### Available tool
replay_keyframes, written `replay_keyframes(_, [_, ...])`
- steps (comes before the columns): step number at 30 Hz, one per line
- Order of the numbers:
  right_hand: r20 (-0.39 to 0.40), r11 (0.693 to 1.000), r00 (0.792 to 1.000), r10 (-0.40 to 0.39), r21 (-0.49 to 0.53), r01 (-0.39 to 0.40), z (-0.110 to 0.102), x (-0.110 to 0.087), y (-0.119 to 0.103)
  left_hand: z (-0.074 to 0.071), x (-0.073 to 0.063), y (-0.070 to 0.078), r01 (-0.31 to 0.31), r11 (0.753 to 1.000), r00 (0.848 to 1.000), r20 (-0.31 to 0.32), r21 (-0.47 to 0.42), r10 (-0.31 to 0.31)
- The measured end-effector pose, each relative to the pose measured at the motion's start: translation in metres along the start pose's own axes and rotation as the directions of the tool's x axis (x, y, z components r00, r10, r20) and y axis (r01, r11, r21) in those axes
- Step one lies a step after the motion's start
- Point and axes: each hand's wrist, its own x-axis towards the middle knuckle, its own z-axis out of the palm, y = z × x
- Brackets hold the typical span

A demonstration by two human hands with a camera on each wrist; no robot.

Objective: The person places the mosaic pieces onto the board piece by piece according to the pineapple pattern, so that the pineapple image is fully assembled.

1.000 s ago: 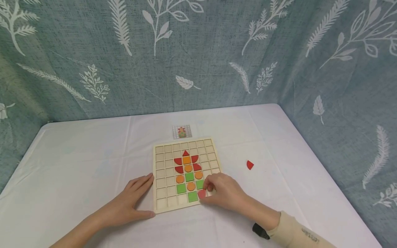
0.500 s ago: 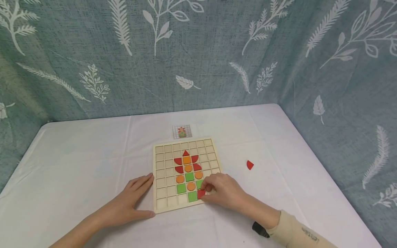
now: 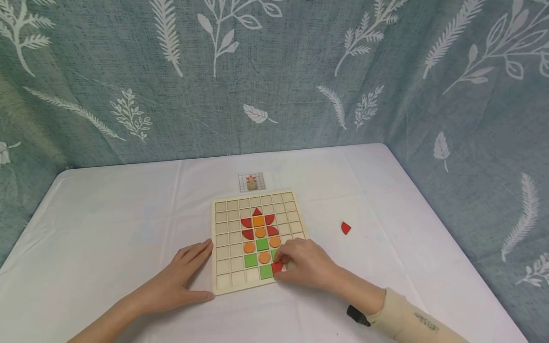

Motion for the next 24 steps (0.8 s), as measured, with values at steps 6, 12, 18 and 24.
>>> replay_keyframes(6, [-0.016, 0.999, 1.0, 0.0, -0.054, -0.001, 0.0016, -0.0004, -0.0012, 0.0014, -0.0004, 0.001, 0.003, 1.0, 1.0, -0.003, 0.001, -0.003])
replay_keyframes(12, [-0.022, 0.998, 1.0, -0.004, -0.056, 0.002, 0.001, -0.0028, 0.0, 0.0027, -0.0009, 0.0018, 0.004, 1.0, 1.0, -0.004, 0.002, -0.004])
replay_keyframes(18, [-0.026, 0.999, 1.0, -0.01, -0.045, 0.009, 0.0005, -0.0042, 0.0024, 0.0034, -0.0013, 0.0031, 0.011, 1.0, 1.0, -0.004, -0.003, -0.011])
replay_keyframes(24, [-0.017, 0.999, 1.0, -0.023, -0.029, 0.022, -0.0001, -0.0049, 0.0035, 0.0041, -0.0019, 0.005, 0.015, 1.0, 1.0, -0.007, -0.003, -0.015])
